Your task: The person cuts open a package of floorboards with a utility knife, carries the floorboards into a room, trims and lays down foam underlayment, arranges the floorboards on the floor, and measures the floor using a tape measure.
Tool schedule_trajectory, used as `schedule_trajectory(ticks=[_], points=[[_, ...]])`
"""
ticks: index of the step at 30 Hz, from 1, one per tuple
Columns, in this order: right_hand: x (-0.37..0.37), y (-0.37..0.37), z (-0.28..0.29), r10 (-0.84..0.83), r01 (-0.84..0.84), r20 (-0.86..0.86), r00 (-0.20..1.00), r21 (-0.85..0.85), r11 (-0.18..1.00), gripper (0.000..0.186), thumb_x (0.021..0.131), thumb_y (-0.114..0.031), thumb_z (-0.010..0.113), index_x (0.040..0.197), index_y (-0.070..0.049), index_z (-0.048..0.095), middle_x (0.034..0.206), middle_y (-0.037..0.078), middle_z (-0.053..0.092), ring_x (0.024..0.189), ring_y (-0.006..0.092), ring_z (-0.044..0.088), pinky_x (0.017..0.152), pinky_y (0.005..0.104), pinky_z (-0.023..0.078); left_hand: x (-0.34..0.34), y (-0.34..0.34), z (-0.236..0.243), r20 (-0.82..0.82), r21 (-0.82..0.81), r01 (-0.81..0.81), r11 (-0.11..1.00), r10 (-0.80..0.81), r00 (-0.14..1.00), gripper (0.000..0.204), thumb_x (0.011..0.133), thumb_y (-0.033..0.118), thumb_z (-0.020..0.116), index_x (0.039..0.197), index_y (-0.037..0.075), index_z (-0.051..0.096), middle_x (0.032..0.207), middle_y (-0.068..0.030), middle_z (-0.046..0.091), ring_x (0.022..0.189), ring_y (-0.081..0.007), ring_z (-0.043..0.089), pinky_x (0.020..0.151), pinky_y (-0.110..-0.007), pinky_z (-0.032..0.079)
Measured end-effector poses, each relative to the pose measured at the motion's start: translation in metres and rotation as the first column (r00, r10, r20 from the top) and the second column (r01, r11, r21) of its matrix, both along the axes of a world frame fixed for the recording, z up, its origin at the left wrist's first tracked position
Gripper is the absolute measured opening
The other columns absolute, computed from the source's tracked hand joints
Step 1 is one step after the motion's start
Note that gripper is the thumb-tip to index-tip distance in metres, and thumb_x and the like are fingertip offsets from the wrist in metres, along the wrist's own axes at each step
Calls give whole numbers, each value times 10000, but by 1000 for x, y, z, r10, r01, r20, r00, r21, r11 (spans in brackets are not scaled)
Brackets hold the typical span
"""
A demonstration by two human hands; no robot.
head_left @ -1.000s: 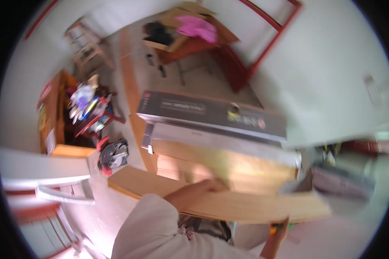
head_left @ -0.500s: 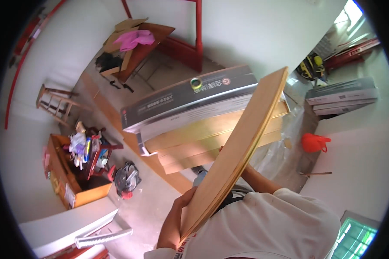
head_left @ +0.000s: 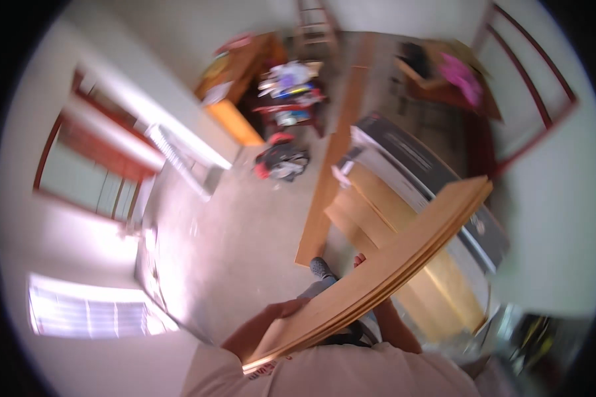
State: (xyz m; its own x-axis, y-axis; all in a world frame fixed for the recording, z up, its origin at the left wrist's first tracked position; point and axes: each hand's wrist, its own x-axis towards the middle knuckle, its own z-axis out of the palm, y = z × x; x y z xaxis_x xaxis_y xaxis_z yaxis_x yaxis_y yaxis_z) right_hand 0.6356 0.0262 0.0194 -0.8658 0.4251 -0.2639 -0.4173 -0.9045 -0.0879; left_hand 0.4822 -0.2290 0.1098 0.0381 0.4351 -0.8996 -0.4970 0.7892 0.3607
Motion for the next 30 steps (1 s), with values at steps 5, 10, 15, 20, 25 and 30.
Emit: schedule_trajectory(ticks=[5, 10, 15, 20, 25, 30], points=[[-37, -22, -46, 229, -229, -122, 966, 12, 973, 580, 1034, -427, 413, 1399, 24, 442, 1366, 165, 547, 1283, 290, 523, 1168, 436, 346, 43, -56, 46, -25, 57, -288, 956, 289, 957, 555, 945, 486, 527, 1383, 145, 536, 1321, -51, 591, 1200, -148, 556, 1078, -352, 386], [-68, -77, -51, 403, -397, -298, 865, 84, 914, 514, 1028, -393, 439, 1319, 25, 508, 1275, 163, 598, 1199, 287, 573, 1120, 447, 388, 64, -109, 24, -99, 32, -323, 946, 325, 941, 577, 978, 562, 480, 1417, 191, 524, 1367, -31, 565, 1279, -127, 482, 1111, -348, 320], [-101, -116, -50, 521, -534, -312, 795, 49, 844, 511, 1026, -411, 428, 1274, 22, 537, 1178, 161, 619, 1163, 292, 579, 1133, 436, 358, 75, -170, -44, -80, 67, -378, 923, 382, 921, 638, 1016, 570, 366, 1446, 112, 477, 1474, -74, 472, 1357, -198, 414, 1136, -344, 281], [-147, -180, -45, 596, -590, -192, 780, 92, 802, 607, 1013, -483, 409, 1323, 29, 502, 1214, 161, 609, 1205, 287, 551, 1164, 426, 316, 50, -225, -39, 4, 80, -497, 864, 498, 867, 695, 1034, 575, 291, 1455, 48, 457, 1502, -91, 459, 1365, -200, 422, 1140, -321, 279], [-208, -242, -40, 622, -611, -210, 754, 123, 782, 735, 978, -576, 412, 1371, 44, 454, 1269, 182, 581, 1221, 322, 530, 1161, 445, 322, 4, -297, -101, -151, 170, -452, 876, 477, 866, 725, 1008, 633, 314, 1432, 76, 502, 1461, -107, 497, 1364, -232, 419, 1138, -364, 283], [-256, -331, 15, 601, -611, 113, 791, 178, 771, 618, 980, -539, 462, 1257, 8, 537, 1172, 154, 584, 1150, 295, 542, 1101, 413, 386, -47, -370, -53, 36, 89, -483, 871, 482, 875, 710, 1002, 650, 301, 1447, 132, 498, 1469, -97, 490, 1350, -219, 429, 1132, -377, 295]])
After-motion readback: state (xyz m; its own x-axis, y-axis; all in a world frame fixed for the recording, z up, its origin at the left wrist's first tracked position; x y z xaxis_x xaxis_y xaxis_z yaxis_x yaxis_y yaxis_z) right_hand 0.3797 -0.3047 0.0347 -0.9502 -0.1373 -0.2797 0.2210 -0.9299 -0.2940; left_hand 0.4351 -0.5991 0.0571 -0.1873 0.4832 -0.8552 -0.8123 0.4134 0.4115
